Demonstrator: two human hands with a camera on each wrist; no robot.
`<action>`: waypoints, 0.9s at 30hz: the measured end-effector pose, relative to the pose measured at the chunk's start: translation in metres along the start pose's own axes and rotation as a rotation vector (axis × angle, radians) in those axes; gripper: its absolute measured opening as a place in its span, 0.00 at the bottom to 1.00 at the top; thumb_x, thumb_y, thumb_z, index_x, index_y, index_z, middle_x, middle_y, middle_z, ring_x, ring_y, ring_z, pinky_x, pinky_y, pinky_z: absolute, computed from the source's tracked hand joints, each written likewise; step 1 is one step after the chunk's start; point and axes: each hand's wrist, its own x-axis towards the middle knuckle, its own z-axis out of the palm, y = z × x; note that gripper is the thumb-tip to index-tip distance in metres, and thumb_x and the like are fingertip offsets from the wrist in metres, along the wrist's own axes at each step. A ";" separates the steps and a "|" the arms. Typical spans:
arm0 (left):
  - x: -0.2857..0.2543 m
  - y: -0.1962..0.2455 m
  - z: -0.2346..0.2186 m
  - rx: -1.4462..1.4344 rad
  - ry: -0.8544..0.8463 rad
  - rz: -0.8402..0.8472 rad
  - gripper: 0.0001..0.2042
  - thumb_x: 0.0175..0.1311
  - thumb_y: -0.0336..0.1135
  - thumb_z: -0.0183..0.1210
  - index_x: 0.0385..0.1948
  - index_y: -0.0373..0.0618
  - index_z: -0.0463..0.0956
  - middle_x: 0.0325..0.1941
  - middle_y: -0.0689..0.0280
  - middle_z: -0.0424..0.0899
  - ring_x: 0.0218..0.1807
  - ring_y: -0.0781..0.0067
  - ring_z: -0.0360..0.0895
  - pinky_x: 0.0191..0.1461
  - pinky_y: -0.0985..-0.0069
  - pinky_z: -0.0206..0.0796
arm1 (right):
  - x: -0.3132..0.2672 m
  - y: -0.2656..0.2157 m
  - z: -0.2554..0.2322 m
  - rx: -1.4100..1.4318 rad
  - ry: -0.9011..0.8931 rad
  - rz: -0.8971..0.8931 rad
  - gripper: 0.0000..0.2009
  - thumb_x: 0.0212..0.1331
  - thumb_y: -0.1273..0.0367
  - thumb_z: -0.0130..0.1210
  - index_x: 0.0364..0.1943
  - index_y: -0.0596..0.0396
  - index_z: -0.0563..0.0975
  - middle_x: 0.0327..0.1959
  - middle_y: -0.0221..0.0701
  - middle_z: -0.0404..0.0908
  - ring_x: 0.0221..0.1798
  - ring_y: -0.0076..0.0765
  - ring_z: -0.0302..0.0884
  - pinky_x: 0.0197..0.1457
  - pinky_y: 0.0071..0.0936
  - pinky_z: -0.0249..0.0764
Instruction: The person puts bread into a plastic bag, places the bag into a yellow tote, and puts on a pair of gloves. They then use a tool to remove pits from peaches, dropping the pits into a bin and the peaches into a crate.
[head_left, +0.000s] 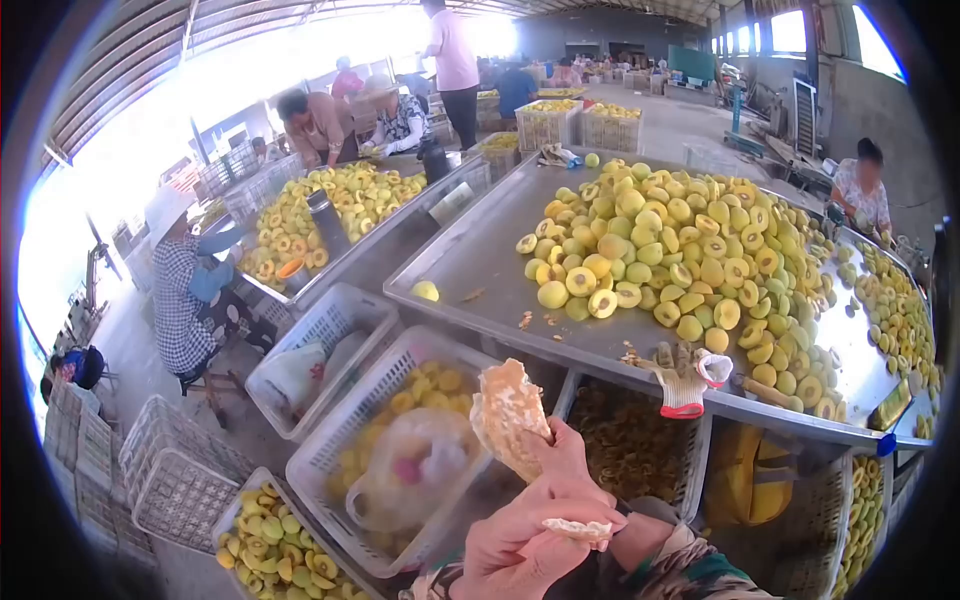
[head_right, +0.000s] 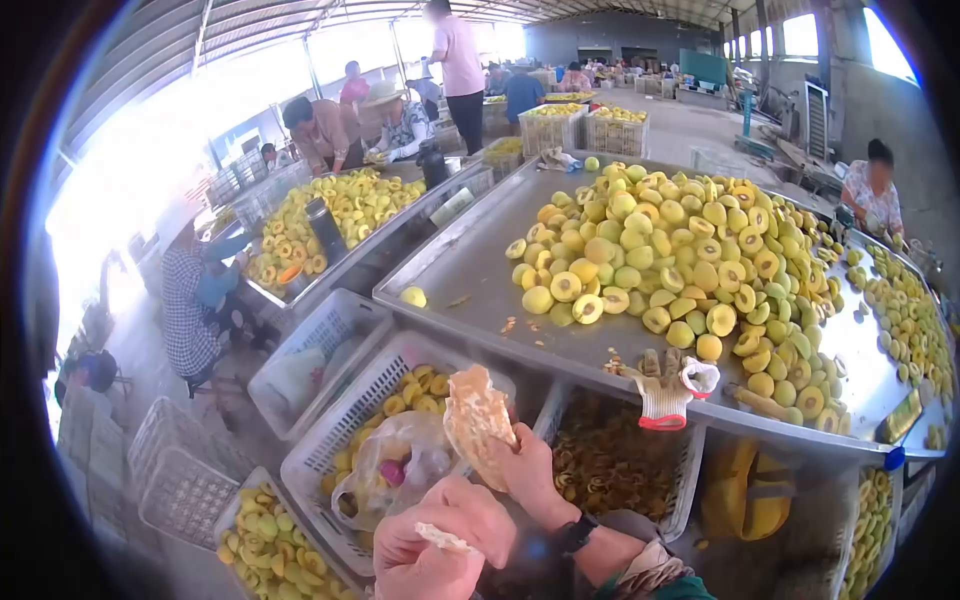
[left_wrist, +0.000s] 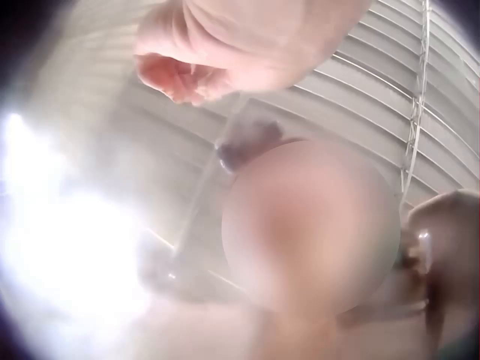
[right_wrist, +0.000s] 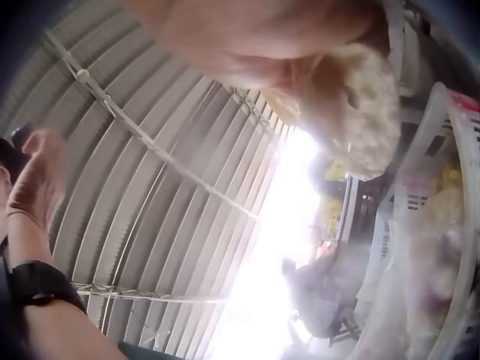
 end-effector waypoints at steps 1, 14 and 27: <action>-0.002 0.001 0.000 0.002 -0.036 -0.028 0.12 0.64 0.38 0.58 0.39 0.38 0.75 0.38 0.50 0.78 0.40 0.57 0.78 0.53 0.57 0.66 | -0.003 -0.006 -0.001 -0.026 0.000 0.001 0.13 0.57 0.66 0.60 0.40 0.62 0.76 0.29 0.33 0.82 0.31 0.19 0.73 0.36 0.25 0.73; 0.015 -0.001 -0.008 -0.148 -0.055 0.316 0.11 0.59 0.29 0.63 0.36 0.39 0.68 0.30 0.57 0.73 0.28 0.68 0.72 0.28 0.76 0.66 | -0.001 0.000 0.002 0.034 -0.009 0.026 0.13 0.57 0.67 0.60 0.40 0.62 0.77 0.28 0.28 0.81 0.31 0.16 0.72 0.35 0.22 0.72; 0.010 -0.001 -0.004 0.175 0.116 0.339 0.10 0.56 0.30 0.62 0.30 0.40 0.68 0.33 0.55 0.69 0.33 0.64 0.65 0.33 0.73 0.58 | -0.013 -0.013 0.014 -0.067 0.081 -0.079 0.13 0.57 0.64 0.58 0.39 0.61 0.76 0.29 0.45 0.78 0.31 0.46 0.76 0.37 0.36 0.71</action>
